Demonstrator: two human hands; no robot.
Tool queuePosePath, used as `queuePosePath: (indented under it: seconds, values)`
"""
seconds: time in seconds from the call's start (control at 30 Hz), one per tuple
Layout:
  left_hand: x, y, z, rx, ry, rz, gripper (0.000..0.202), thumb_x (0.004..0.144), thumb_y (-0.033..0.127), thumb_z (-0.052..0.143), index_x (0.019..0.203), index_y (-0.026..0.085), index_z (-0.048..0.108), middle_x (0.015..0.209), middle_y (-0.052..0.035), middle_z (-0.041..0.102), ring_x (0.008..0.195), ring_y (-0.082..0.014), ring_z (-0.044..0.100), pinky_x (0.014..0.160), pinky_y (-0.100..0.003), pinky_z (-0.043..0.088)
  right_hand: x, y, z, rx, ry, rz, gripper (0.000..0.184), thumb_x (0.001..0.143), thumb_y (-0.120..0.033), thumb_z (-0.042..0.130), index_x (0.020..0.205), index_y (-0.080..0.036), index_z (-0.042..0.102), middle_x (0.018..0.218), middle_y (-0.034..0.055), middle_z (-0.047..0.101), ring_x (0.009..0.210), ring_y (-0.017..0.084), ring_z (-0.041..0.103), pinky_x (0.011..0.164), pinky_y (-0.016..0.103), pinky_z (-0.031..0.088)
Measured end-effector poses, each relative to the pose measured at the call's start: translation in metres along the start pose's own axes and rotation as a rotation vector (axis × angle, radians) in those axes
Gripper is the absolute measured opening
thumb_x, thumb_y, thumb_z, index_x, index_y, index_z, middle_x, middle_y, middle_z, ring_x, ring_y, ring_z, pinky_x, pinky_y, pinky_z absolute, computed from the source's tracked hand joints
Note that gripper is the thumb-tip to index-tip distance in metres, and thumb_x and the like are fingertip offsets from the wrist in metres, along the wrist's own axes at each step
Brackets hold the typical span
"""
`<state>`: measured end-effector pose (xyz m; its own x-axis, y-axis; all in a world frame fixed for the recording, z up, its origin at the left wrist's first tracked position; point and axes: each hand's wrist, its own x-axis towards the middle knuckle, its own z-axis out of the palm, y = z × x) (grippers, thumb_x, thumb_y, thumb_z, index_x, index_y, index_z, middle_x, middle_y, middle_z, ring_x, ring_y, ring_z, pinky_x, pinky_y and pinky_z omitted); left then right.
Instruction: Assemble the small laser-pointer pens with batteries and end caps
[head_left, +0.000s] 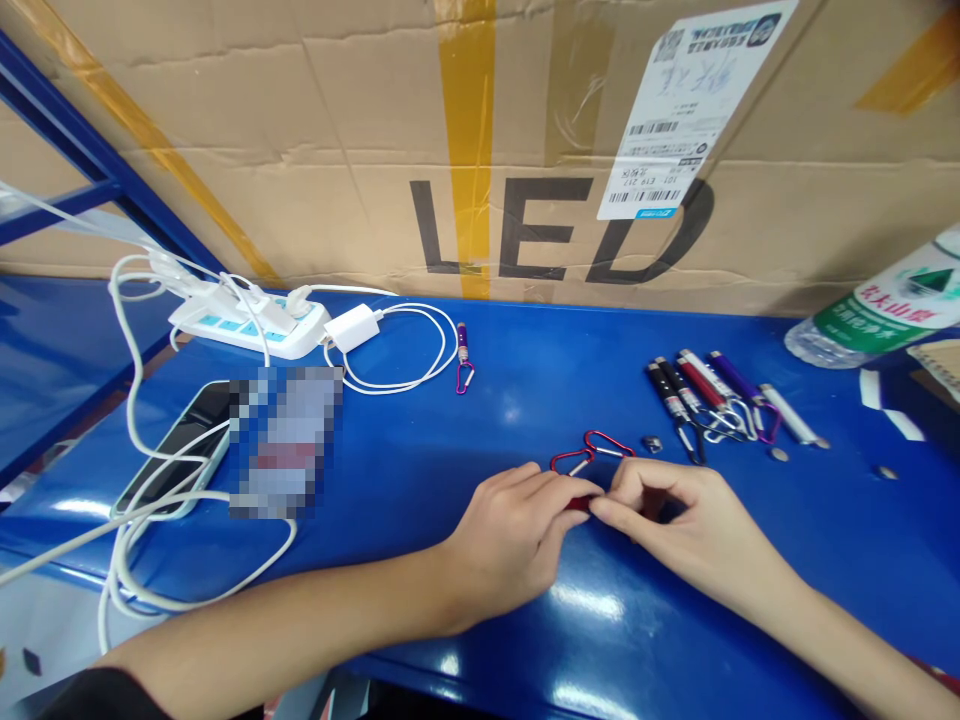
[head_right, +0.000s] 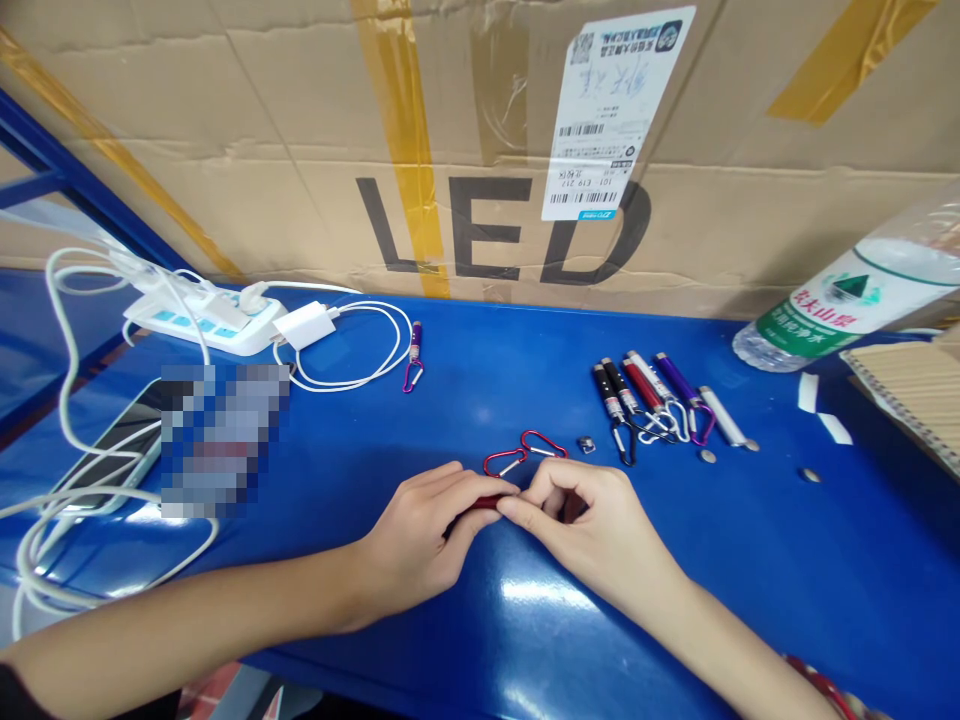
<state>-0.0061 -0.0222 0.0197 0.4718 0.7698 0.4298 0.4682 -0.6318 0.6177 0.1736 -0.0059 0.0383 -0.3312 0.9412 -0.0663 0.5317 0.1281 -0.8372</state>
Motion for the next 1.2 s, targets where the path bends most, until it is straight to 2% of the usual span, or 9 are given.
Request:
queuePosePath:
  seconds: [0.33,0.6,0.87,1.2]
  values:
    - [0.0004,0.0016,0.0004,-0.001,-0.045,-0.054,0.018,0.091,0.013,0.041,0.099,0.014,0.057,0.086,-0.0045,0.069,0.07,-0.0176,0.059,0.067,-0.03,0.05,-0.0011,-0.0007,0.0013,-0.166,0.107,-0.081,0.035,0.075,-0.045,0.059,0.05,-0.02,0.055,0.043,-0.003,0.054,0.039,0.01,0.048,0.039,0.022,0.039]
    - [0.0002,0.001,0.0003,-0.006,-0.047,-0.057,0.017,0.09,0.013,0.043,0.099,0.012,0.058,0.086,-0.0058,0.068,0.072,-0.0182,0.06,0.068,-0.031,0.05,-0.0034,0.0006,0.001,-0.245,0.15,-0.144,0.035,0.078,-0.046,0.059,0.053,-0.02,0.057,0.046,-0.0035,0.056,0.04,0.009,0.049,0.04,0.021,0.04]
    - [0.0012,0.001,-0.0002,0.003,-0.035,-0.066,0.018,0.091,0.015,0.041,0.099,0.014,0.057,0.083,-0.0049,0.067,0.07,-0.0171,0.06,0.067,-0.03,0.051,-0.0039,0.0024,-0.0008,-0.25,0.122,-0.159,0.033,0.079,-0.045,0.06,0.057,-0.02,0.059,0.049,-0.0025,0.057,0.043,0.01,0.049,0.042,0.022,0.041]
    - [0.0018,0.0017,-0.0001,0.012,-0.025,-0.052,0.019,0.092,0.015,0.04,0.099,0.014,0.057,0.083,-0.0051,0.067,0.07,-0.0171,0.06,0.069,-0.03,0.051,-0.0022,-0.0037,-0.0011,-0.172,0.155,-0.182,0.037,0.078,-0.045,0.06,0.052,-0.019,0.056,0.046,-0.0023,0.054,0.04,0.009,0.047,0.039,0.021,0.039]
